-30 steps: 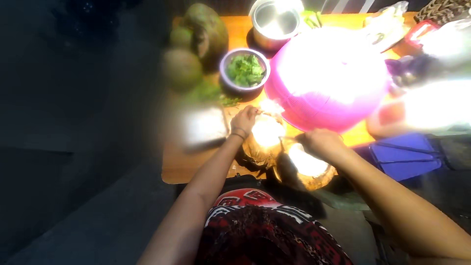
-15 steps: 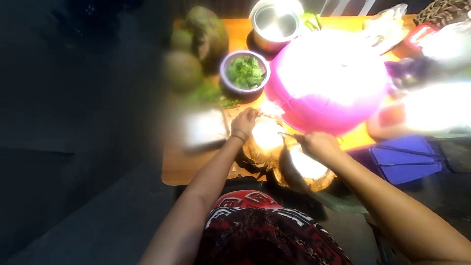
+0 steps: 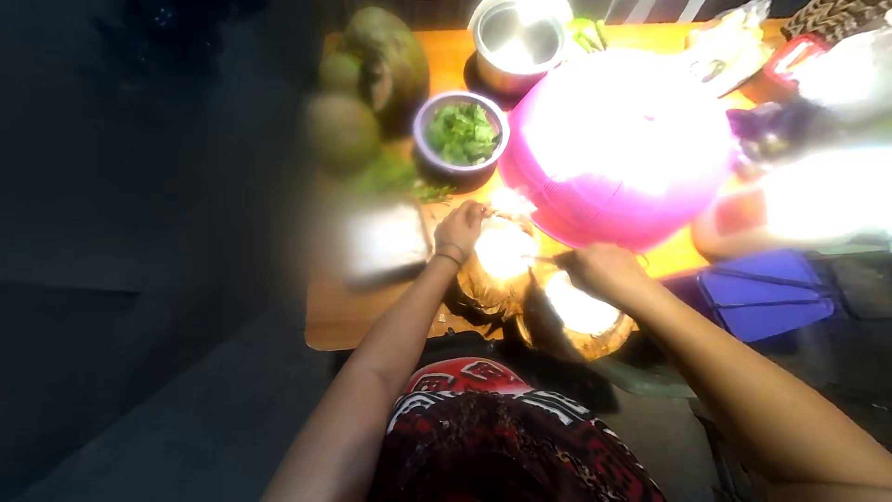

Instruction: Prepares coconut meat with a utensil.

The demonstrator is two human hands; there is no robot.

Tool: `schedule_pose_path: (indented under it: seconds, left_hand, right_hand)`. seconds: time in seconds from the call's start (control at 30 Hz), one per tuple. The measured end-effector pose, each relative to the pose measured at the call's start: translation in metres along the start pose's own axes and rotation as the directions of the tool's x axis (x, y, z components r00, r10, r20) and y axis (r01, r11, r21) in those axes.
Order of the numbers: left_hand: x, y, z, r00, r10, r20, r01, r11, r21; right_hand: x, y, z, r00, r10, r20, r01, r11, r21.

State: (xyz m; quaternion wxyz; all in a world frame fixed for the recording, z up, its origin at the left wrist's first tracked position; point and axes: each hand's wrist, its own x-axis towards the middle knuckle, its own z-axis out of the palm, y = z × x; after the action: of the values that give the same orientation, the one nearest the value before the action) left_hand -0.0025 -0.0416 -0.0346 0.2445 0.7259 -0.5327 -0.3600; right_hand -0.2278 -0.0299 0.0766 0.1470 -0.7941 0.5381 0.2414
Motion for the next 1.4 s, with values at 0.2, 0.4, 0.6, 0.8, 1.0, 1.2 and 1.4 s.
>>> schedule_pose_path:
  seconds: [0.2, 0.4, 0.6, 0.8, 1.0, 1.2, 1.4]
  left_hand:
    - [-0.002, -0.001, -0.001, 1.0, 0.0, -0.014, 0.0, 1.0, -0.005]
    - [-0.002, -0.001, -0.001, 1.0, 0.001, 0.0, -0.001, 1.0, -0.004]
    - [-0.002, 0.001, -0.003, 1.0, -0.01, 0.014, 0.01, 1.0, 0.004]
    - [-0.001, 0.0, -0.002, 1.0, 0.013, -0.009, -0.013, 1.0, -0.008]
    - [0.0, 0.0, -0.001, 1.0, 0.007, 0.006, -0.007, 1.0, -0.002]
    - [-0.001, 0.001, -0.003, 1.0, -0.008, 0.002, 0.008, 1.0, 0.003]
    - [0.0, 0.0, 0.0, 1.0, 0.007, -0.009, -0.007, 1.0, 0.0]
  right_hand:
    - [-0.002, 0.001, 0.0, 1.0, 0.017, 0.0, -0.017, 1.0, -0.025]
    - [0.008, 0.001, 0.0, 0.995, -0.027, -0.097, 0.024, 0.999, -0.029]
    - [-0.009, 0.001, 0.004, 0.999, -0.045, -0.005, 0.045, 0.997, -0.056]
    - [0.009, -0.001, 0.008, 0.999, -0.024, -0.043, 0.024, 1.0, -0.018]
    - [-0.002, -0.009, -0.006, 1.0, -0.006, 0.029, 0.007, 0.999, -0.033]
    - [0.006, -0.001, 0.007, 1.0, -0.027, 0.014, 0.027, 0.999, -0.038]
    - [0.008, -0.004, -0.014, 1.0, -0.024, -0.014, 0.024, 1.0, -0.015]
